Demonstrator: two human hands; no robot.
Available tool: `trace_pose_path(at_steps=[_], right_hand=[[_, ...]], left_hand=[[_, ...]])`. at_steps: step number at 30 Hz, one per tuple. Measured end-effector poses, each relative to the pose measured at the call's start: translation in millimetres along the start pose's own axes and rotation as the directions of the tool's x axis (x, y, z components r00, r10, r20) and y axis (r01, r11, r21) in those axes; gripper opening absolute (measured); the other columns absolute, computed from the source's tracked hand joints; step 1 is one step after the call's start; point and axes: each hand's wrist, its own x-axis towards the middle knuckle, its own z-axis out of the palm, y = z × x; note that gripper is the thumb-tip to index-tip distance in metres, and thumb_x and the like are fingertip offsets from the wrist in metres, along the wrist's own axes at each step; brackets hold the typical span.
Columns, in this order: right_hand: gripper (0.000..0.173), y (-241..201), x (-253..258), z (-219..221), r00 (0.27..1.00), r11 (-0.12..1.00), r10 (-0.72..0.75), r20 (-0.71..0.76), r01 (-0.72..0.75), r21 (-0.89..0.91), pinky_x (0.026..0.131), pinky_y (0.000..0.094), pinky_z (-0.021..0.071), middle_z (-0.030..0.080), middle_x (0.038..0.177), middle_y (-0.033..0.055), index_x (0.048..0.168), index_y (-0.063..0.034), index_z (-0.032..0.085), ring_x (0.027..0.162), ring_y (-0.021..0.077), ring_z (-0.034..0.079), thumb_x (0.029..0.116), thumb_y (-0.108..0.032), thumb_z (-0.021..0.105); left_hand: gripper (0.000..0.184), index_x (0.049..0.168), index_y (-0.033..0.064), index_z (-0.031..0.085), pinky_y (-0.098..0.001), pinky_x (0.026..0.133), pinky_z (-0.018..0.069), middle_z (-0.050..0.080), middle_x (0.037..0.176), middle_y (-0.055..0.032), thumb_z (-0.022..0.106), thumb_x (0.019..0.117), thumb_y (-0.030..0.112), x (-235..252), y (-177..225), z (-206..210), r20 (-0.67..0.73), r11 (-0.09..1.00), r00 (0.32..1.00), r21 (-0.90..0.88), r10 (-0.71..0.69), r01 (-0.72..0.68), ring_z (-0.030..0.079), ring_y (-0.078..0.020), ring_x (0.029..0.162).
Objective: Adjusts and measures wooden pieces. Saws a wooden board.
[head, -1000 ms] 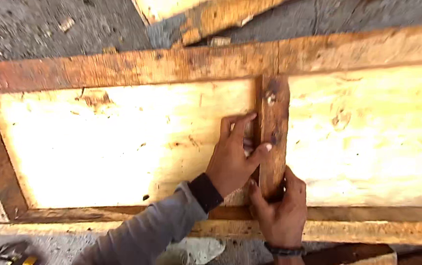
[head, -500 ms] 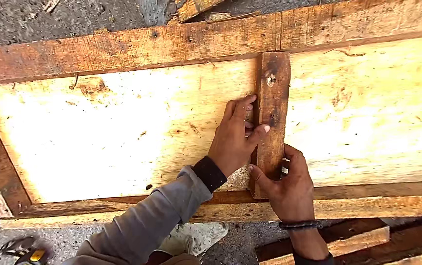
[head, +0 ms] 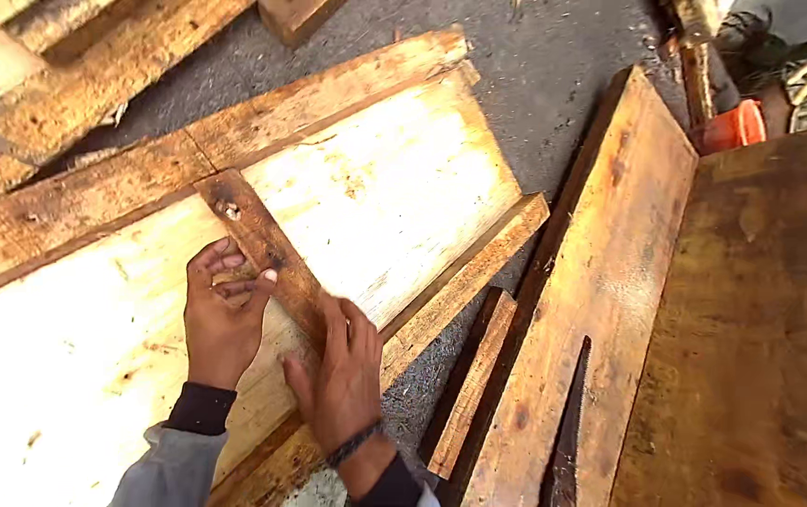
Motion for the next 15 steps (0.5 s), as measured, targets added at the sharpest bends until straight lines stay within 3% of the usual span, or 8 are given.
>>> trace_pose_path(at_steps=[2, 5, 8, 10, 12, 13, 15], right_hand=[[0.062, -3.9, -37.5, -3.2, 0.992, 0.994, 0.001, -0.124, 0.013, 0.112, 0.098, 0.0492, 0.0534, 0.065, 0.133, 0.0086, 0.139, -0.0222, 0.064, 0.119, 0.0264, 0.062, 0.0863, -0.054, 0.072], [0.055, 5.2, -94.5, -12.4, 0.989, 0.976, 0.053, -0.142, -0.021, 0.217, 0.098, 0.0509, 0.0519, 0.067, 0.130, 0.0107, 0.132, -0.0168, 0.066, 0.119, 0.0277, 0.063, 0.0879, -0.049, 0.073], [0.056, 39.9, -145.4, -24.6, 0.949, 0.946, 0.282, -0.144, -0.251, 0.204, 0.103, 0.0564, 0.0501, 0.066, 0.131, 0.0170, 0.131, -0.0063, 0.065, 0.124, 0.0342, 0.061, 0.0884, -0.042, 0.074], [0.068, 78.1, -171.1, -27.4, 0.819, 0.842, 0.539, -0.197, -0.517, 0.155, 0.106, 0.0632, 0.0454, 0.058, 0.138, 0.0267, 0.140, 0.0028, 0.055, 0.128, 0.0440, 0.055, 0.0881, -0.038, 0.073], [0.082, 117.3, -187.3, -19.9, 0.640, 0.676, 0.723, -0.260, -0.733, 0.078, 0.104, 0.0678, 0.0438, 0.050, 0.144, 0.0317, 0.149, -0.0004, 0.047, 0.128, 0.0517, 0.052, 0.0854, -0.043, 0.075], [0.085, 129.8, -191.3, -14.7, 0.590, 0.619, 0.758, -0.277, -0.785, 0.021, 0.101, 0.0689, 0.0438, 0.049, 0.145, 0.0312, 0.151, -0.0046, 0.047, 0.127, 0.0528, 0.052, 0.0836, -0.047, 0.075], [0.088, 135.6, -189.1, -9.4, 0.590, 0.577, 0.766, -0.254, -0.806, -0.131, 0.093, 0.0685, 0.0464, 0.051, 0.146, 0.0273, 0.155, -0.0143, 0.045, 0.123, 0.0506, 0.056, 0.0818, -0.055, 0.073]], left_hand=[[0.076, 0.151, 0.0232, 0.036, -0.0442, 0.078, 0.0630, 0.056, 0.135, -0.0068, 0.080, 0.0899, 0.025, 1.5, -5.3, -0.4, 0.005, 0.998, 1.000, -0.063, 0.011, -0.011, 0.070, -0.0222, 0.096], [0.075, 0.153, 0.0229, 0.033, -0.0477, 0.084, 0.0634, 0.054, 0.137, -0.0082, 0.076, 0.0916, 0.028, -1.6, -10.1, -6.2, 0.027, 0.986, 1.000, -0.164, 0.016, -0.012, 0.069, -0.0250, 0.104], [0.071, 0.152, 0.0173, 0.035, -0.0426, 0.085, 0.0628, 0.054, 0.138, -0.0085, 0.072, 0.0927, 0.031, -15.4, -17.3, -17.3, 0.009, 0.984, 0.998, -0.169, 0.063, -0.060, 0.068, -0.0237, 0.106], [0.070, 0.150, 0.0140, 0.036, -0.0392, 0.081, 0.0628, 0.055, 0.138, -0.0094, 0.073, 0.0919, 0.028, -25.5, -24.3, -21.5, -0.026, 0.986, 0.997, -0.149, 0.078, -0.081, 0.068, -0.0218, 0.104], [0.069, 0.148, 0.0102, 0.036, -0.0340, 0.079, 0.0611, 0.055, 0.137, -0.0106, 0.073, 0.0922, 0.024, -34.6, -23.8, -16.5, -0.072, 0.990, 0.996, -0.126, 0.060, -0.068, 0.067, -0.0182, 0.104], [0.068, 0.147, 0.0097, 0.035, -0.0313, 0.080, 0.0598, 0.054, 0.137, -0.0103, 0.073, 0.0922, 0.023, -37.2, -21.0, -11.1, -0.089, 0.992, 0.995, -0.108, 0.053, -0.063, 0.066, -0.0161, 0.105], [0.068, 0.145, 0.0099, 0.036, -0.0308, 0.078, 0.0556, 0.052, 0.137, -0.0099, 0.074, 0.0907, 0.025, -37.8, -14.0, 2.9, -0.122, 0.995, 0.990, -0.056, 0.073, -0.080, 0.063, -0.0159, 0.106]])
